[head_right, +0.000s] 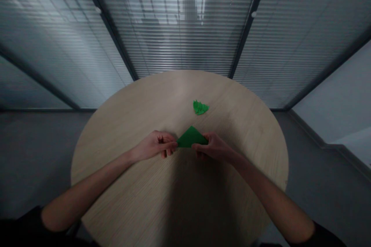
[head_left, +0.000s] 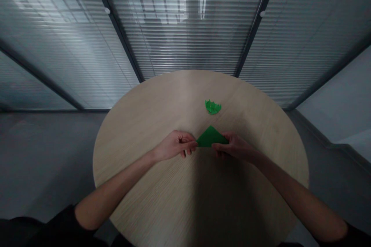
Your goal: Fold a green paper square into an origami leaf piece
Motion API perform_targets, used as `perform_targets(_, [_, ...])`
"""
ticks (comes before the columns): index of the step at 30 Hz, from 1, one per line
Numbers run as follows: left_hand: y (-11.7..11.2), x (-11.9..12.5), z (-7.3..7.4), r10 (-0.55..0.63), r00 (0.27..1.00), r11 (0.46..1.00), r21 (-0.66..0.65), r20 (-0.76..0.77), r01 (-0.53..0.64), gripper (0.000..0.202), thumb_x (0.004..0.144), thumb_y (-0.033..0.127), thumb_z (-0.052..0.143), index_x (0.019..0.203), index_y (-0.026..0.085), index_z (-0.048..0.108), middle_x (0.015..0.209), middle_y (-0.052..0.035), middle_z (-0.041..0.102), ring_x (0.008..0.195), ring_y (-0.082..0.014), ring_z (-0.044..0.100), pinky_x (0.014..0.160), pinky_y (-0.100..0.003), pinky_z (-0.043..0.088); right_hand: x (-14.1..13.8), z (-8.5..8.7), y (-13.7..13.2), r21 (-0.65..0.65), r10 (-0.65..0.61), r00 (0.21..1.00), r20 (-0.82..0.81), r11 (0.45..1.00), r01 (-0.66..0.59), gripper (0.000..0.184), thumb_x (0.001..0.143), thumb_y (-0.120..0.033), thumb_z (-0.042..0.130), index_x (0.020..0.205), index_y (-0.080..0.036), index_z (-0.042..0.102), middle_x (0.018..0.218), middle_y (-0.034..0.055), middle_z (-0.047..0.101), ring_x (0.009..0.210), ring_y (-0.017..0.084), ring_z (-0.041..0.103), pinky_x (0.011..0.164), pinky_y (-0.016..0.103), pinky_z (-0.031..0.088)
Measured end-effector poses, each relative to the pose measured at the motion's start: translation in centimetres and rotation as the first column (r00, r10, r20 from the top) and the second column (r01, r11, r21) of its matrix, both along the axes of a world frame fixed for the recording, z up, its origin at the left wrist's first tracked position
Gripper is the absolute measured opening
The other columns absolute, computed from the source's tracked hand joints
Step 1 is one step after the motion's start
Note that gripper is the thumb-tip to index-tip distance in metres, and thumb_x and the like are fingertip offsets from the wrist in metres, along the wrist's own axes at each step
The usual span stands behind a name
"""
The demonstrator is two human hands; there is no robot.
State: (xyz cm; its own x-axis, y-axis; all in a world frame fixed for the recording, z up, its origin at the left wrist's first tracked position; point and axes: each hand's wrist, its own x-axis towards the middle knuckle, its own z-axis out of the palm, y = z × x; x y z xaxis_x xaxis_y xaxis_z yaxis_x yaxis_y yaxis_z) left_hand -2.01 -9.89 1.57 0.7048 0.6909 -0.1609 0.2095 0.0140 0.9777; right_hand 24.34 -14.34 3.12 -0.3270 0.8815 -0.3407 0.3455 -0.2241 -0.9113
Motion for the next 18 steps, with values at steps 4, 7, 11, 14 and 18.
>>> perform_targets(4, [-0.13, 0.00, 0.00, -0.006, 1.000, 1.000, -0.002, -0.004, 0.006, 0.036, 0.093, 0.047, 0.069, 0.082, 0.012, 0.069, 0.073, -0.0035, 0.069, 0.059, -0.0098, 0.062, 0.050, -0.018, 0.052, 0.06, -0.15, 0.02, 0.002, 0.008, 1.000, -0.005, 1.000, -0.008, 0.030, 0.076, -0.046, 0.075, 0.071, -0.017, 0.067, 0.064, 0.0017, 0.068, 0.052, 0.011, 0.059, 0.050, 0.022, 0.044])
perform_targets(7, [-0.23, 0.03, -0.01, -0.005, 1.000, 1.000, -0.004, -0.010, 0.005, 0.038, 0.092, 0.048, 0.068, 0.080, 0.013, 0.068, 0.072, -0.0029, 0.068, 0.058, -0.0095, 0.061, 0.049, -0.018, 0.052, 0.06, -0.16, 0.05, -0.006, 0.009, 1.000, -0.005, 1.000, -0.009, 0.032, 0.075, -0.048, 0.075, 0.071, -0.017, 0.066, 0.063, 0.0018, 0.068, 0.051, 0.011, 0.058, 0.049, 0.022, 0.042])
perform_targets(11, [-0.27, 0.05, -0.15, -0.007, 1.000, 1.000, -0.009, -0.028, 0.007, 0.040, 0.092, 0.051, 0.068, 0.080, 0.013, 0.067, 0.069, -0.0024, 0.067, 0.056, -0.0099, 0.061, 0.048, -0.019, 0.052, 0.04, -0.11, 0.09, 0.003, 0.016, 1.000, -0.002, 1.000, -0.016, 0.032, 0.075, -0.048, 0.075, 0.071, -0.017, 0.066, 0.063, 0.0019, 0.068, 0.050, 0.010, 0.057, 0.048, 0.021, 0.041])
perform_targets(14, [-0.32, 0.05, -0.16, -0.003, 0.999, 1.000, -0.012, -0.050, 0.002, 0.041, 0.092, 0.052, 0.067, 0.080, 0.013, 0.066, 0.069, -0.0025, 0.067, 0.055, -0.0102, 0.061, 0.048, -0.020, 0.052, 0.04, -0.09, 0.09, 0.003, 0.011, 1.000, 0.000, 1.000, -0.011, 0.032, 0.075, -0.048, 0.075, 0.073, -0.018, 0.065, 0.063, 0.0015, 0.068, 0.050, 0.010, 0.057, 0.048, 0.021, 0.041])
perform_targets(18, [-0.46, 0.09, 0.00, 0.002, 0.998, 1.000, -0.008, -0.058, -0.002, 0.040, 0.092, 0.052, 0.066, 0.079, 0.014, 0.065, 0.068, -0.0022, 0.066, 0.055, -0.0104, 0.061, 0.047, -0.020, 0.052, 0.05, -0.12, 0.09, 0.019, 0.010, 1.000, 0.015, 1.000, -0.011, 0.033, 0.075, -0.050, 0.075, 0.073, -0.018, 0.066, 0.064, 0.0016, 0.068, 0.052, 0.011, 0.058, 0.049, 0.021, 0.042])
